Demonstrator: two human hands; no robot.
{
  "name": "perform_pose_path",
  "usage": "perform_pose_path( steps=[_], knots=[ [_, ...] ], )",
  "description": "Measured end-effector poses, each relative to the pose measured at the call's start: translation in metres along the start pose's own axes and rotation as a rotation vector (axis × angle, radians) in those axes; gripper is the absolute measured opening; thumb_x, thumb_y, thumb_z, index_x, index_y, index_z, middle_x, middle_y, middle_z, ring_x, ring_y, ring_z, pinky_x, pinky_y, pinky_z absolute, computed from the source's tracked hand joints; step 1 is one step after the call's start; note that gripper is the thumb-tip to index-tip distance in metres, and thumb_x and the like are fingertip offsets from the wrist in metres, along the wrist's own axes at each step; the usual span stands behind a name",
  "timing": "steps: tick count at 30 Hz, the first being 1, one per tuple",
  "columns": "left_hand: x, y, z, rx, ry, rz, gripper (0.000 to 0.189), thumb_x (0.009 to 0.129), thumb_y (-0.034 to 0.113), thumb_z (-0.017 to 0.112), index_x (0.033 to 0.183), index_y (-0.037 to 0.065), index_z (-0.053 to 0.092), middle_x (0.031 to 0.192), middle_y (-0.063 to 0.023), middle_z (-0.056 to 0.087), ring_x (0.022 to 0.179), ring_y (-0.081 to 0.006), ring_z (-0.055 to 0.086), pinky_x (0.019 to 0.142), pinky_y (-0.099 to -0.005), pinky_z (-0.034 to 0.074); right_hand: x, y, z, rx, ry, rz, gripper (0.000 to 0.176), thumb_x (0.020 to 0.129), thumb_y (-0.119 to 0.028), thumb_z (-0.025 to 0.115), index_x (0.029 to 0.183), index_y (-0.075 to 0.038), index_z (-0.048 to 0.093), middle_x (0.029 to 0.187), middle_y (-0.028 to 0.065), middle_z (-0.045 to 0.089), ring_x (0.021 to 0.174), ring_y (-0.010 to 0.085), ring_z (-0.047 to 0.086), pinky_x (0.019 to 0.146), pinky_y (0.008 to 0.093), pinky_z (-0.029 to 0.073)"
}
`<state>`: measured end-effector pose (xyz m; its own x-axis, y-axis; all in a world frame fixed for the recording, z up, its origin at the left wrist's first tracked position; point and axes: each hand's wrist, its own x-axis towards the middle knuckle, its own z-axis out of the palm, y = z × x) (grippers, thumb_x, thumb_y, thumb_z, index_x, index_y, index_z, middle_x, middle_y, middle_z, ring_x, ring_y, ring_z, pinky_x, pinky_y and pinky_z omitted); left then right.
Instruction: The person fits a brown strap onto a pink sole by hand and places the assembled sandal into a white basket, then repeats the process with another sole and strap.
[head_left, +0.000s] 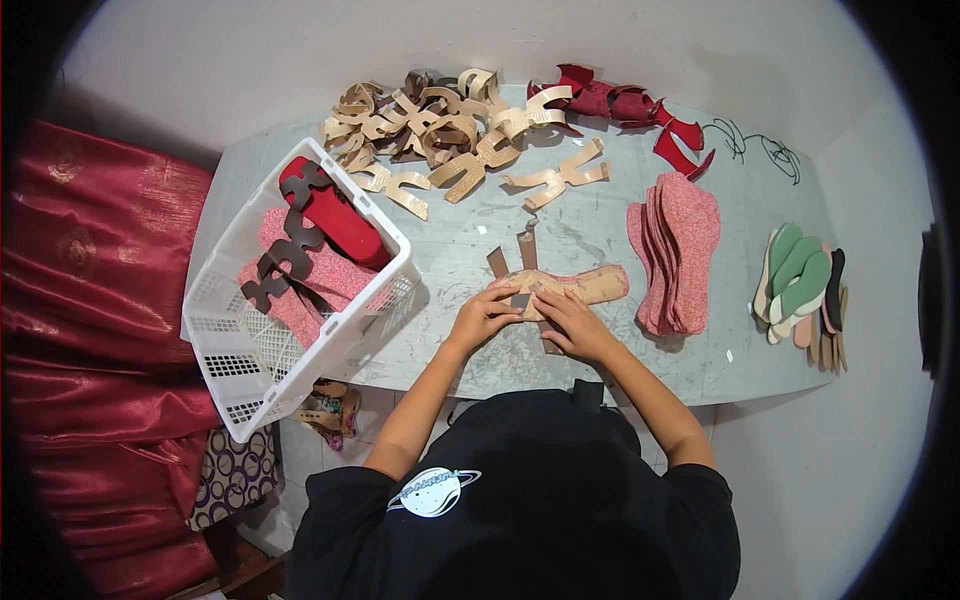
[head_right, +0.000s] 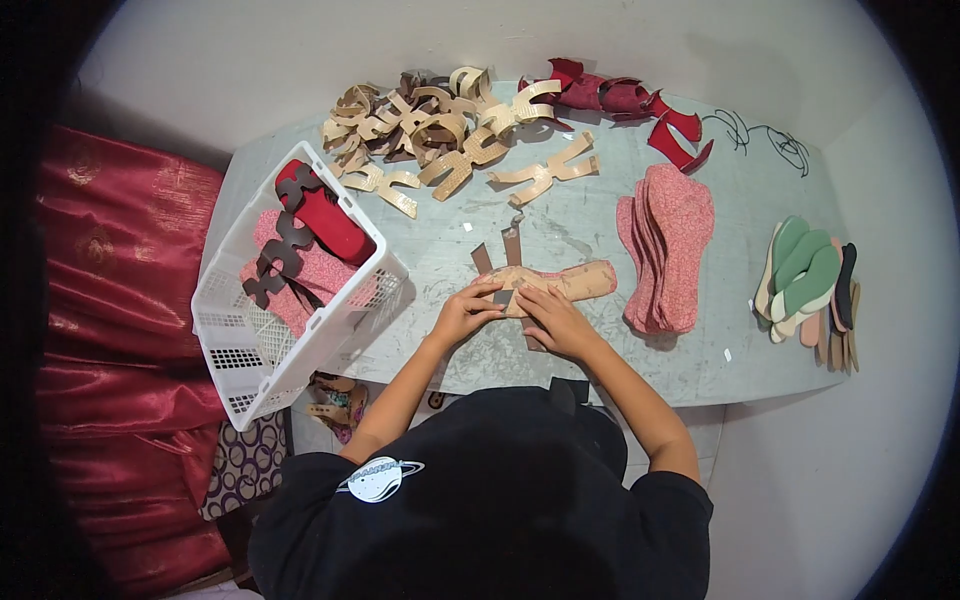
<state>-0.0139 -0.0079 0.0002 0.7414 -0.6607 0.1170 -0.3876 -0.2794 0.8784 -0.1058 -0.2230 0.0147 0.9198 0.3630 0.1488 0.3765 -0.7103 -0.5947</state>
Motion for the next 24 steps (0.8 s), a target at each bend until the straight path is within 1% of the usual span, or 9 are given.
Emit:
perform_pose_path(
  steps=[5,7,8,11,14,18,21,22,24],
  knots=[
    [0.007,0.003,-0.001,-0.054,0.001,-0.070,0.021,0.067,0.015,0.074,0.086,0.009,0.071,0.109,-0.0072,0.062,0.101,-0.0207,0.058,0.082,-0.0295,0.047,0.004,-0.006,-0.005,-0.012,-0.027,0.008,0.061,0.077,-0.020,0.063,0.132,-0.010,0.038,0.138,0.0155,0.033,0.127,0.0299,0.032,0.105,0.0466,0.024],
    [0.006,0.002,-0.002,-0.096,-0.061,-0.159,0.031,0.066,0.012,0.075,0.097,0.009,0.069,0.113,-0.0090,0.060,0.106,-0.0220,0.056,0.085,-0.0298,0.046,0.004,-0.008,-0.002,0.000,-0.038,0.009,0.062,0.076,-0.019,0.063,0.133,-0.013,0.038,0.139,0.0167,0.031,0.128,0.0321,0.031,0.105,0.0465,0.024],
    [0.004,0.003,0.000,-0.096,-0.059,-0.165,0.031,0.066,0.012,0.075,0.097,0.009,0.069,0.113,-0.0090,0.060,0.106,-0.0220,0.056,0.085,-0.0298,0.046,0.004,-0.009,-0.001,-0.027,-0.056,0.012,0.062,0.077,-0.019,0.063,0.133,-0.016,0.038,0.140,0.0181,0.028,0.128,0.0344,0.030,0.105,0.0468,0.024],
    [0.006,0.007,-0.001,0.038,0.030,-0.038,0.052,0.063,0.016,0.077,0.112,0.008,0.061,0.115,-0.0101,0.059,0.115,-0.0247,0.050,0.097,-0.0341,0.039,0.006,-0.006,0.000,-0.051,-0.073,0.022,0.063,0.077,-0.017,0.062,0.134,-0.023,0.037,0.141,0.0202,0.025,0.129,0.0373,0.027,0.105,0.0474,0.023],
    [0.005,0.012,0.000,0.033,0.067,-0.060,0.051,0.062,0.019,0.077,0.109,0.010,0.062,0.112,-0.0092,0.060,0.112,-0.0260,0.052,0.094,-0.0340,0.041,0.005,-0.007,0.004,-0.041,-0.093,0.058,0.065,0.076,-0.017,0.063,0.135,-0.028,0.036,0.142,0.0212,0.022,0.130,0.0380,0.024,0.106,0.0480,0.022],
    [0.006,0.007,-0.001,0.024,0.035,0.009,0.048,0.063,0.018,0.076,0.109,0.010,0.063,0.110,-0.0078,0.062,0.108,-0.0233,0.055,0.092,-0.0328,0.043,0.008,-0.006,0.004,-0.052,-0.098,0.078,0.067,0.075,-0.017,0.065,0.134,-0.032,0.036,0.144,0.0215,0.016,0.133,0.0396,0.017,0.106,0.0477,0.020],
    [0.005,0.008,0.000,0.021,0.045,0.003,0.046,0.064,0.017,0.076,0.108,0.010,0.063,0.109,-0.0074,0.062,0.106,-0.0224,0.056,0.090,-0.0321,0.044,0.010,-0.004,0.006,-0.068,-0.145,0.093,0.066,0.075,-0.016,0.065,0.133,-0.032,0.038,0.145,0.0225,0.013,0.134,0.0402,0.013,0.107,0.0477,0.017],
    [0.005,0.010,0.000,0.020,0.044,0.002,0.046,0.064,0.017,0.076,0.108,0.010,0.063,0.109,-0.0074,0.062,0.106,-0.0224,0.056,0.090,-0.0321,0.044,0.009,-0.004,0.007,-0.068,-0.146,0.094,0.066,0.075,-0.016,0.065,0.133,-0.032,0.038,0.145,0.0225,0.013,0.134,0.0402,0.013,0.107,0.0477,0.017],
    [0.004,0.012,-0.001,-0.027,0.035,-0.039,0.044,0.066,0.017,0.076,0.107,0.009,0.064,0.108,-0.0085,0.063,0.105,-0.0224,0.057,0.095,-0.0339,0.040,0.010,-0.002,0.008,-0.064,-0.143,0.103,0.065,0.075,-0.017,0.065,0.131,-0.038,0.040,0.146,0.0210,0.011,0.133,0.0412,0.013,0.106,0.0500,0.020]
  ],
)
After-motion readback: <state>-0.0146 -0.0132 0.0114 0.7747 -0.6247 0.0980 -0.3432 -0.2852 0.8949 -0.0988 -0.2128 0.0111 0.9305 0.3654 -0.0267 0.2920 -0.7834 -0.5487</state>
